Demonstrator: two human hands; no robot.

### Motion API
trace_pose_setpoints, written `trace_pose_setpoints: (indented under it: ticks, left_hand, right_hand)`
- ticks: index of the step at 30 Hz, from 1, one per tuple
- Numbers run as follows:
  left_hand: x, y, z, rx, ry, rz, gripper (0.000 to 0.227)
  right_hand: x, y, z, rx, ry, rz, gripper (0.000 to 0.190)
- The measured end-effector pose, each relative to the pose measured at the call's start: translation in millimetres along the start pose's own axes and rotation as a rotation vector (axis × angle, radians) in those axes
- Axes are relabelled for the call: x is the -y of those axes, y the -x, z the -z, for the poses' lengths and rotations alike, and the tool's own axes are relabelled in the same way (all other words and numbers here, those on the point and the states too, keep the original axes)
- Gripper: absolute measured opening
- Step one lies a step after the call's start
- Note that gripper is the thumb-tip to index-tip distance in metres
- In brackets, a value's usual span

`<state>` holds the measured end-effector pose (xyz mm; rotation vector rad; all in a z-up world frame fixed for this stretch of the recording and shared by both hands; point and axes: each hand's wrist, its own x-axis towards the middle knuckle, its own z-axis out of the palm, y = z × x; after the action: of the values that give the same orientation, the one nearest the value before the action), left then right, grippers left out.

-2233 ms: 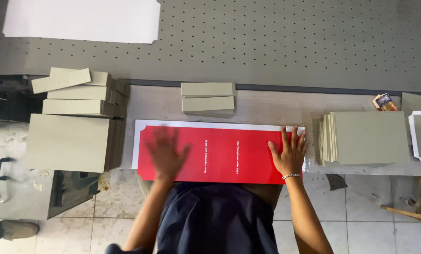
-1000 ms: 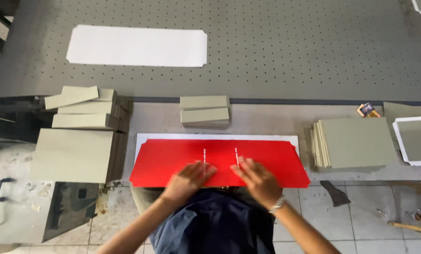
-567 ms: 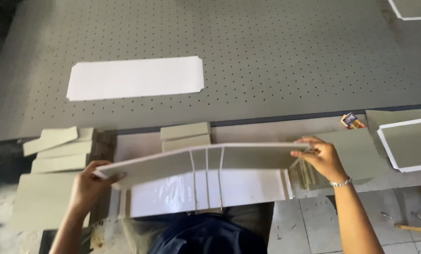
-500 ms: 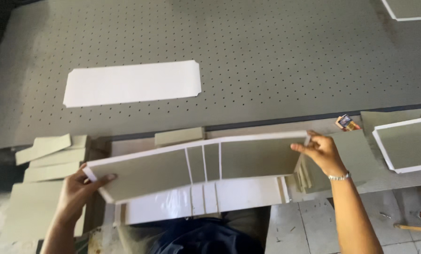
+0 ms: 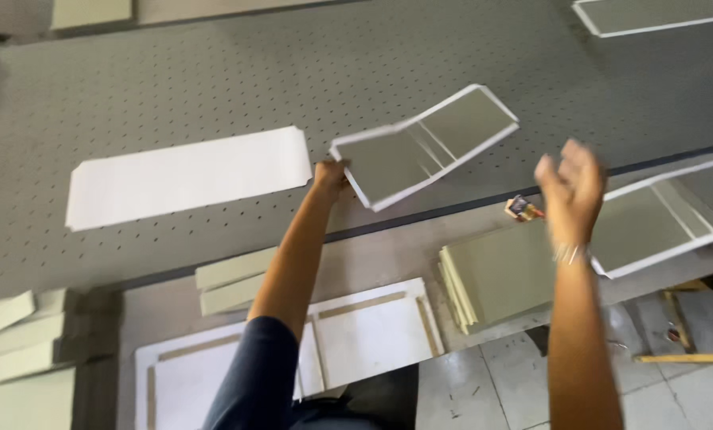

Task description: The person assembles books by placing beige rectangular covers onto a white template, inserting a red sheet, and stacking the completed units. The process is repeated multiple times with consistent hand movements.

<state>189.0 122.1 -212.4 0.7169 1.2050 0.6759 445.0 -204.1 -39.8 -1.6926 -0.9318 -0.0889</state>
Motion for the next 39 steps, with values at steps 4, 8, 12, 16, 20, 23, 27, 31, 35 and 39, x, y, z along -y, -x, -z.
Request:
trace_pose_setpoints:
  ticks: [4,8,12,16,20,23,27,31,35,39]
  left_hand:
    - [24,-42,-17,-0.051,0.012,-0.143,0.047]
    - [13,1,-10,-0.072,-0.443,-0.208,0.097]
    - [36,176,17,0.111,-0.381,-0.907,0.075]
    - [60,342,128,0.141,-0.431,-1.091,0.047]
    - [92,329,265,-0.559,-0.402,-1.051,0.047]
    - [75,302,339,-0.711,-0.145,-0.672,0.067]
    - [67,278,368,-0.323,0.015,-0.259,0.088]
    - [32,304,354,-0.233,-0.008,-0.193,0.080]
    - [29,293,365,-0.248,-0.108,-0.142,0.076]
    - [12,300,364,-0.258,-0.169,-0.155,0.085]
  right_hand:
    - [15,155,45,-0.018,0.122,0.102,0.041]
    - [-8,274,55,-0.183,0.145,-0.059,0.034]
    - [9,342,-9,-0.185,-0.070,-0.026,0.015]
    - [70,343,-119,0.158,-0.388,-0.306,0.026]
    - [98,332,-215,0.609,-0.654,-0.677,0.064]
    - [118,332,-264,0.758,-0.651,-0.789,0.077]
    - [140,336,-296,0.870,-0.318,-0.755,0.095]
    - [158,372,-308,0.754,-0.361,-0.743,0.075]
    - [171,370,-323,0.664,-0.422,-0.734,0.068]
    - [187,353,-336,0.660,-0.445,-0.719,0.073]
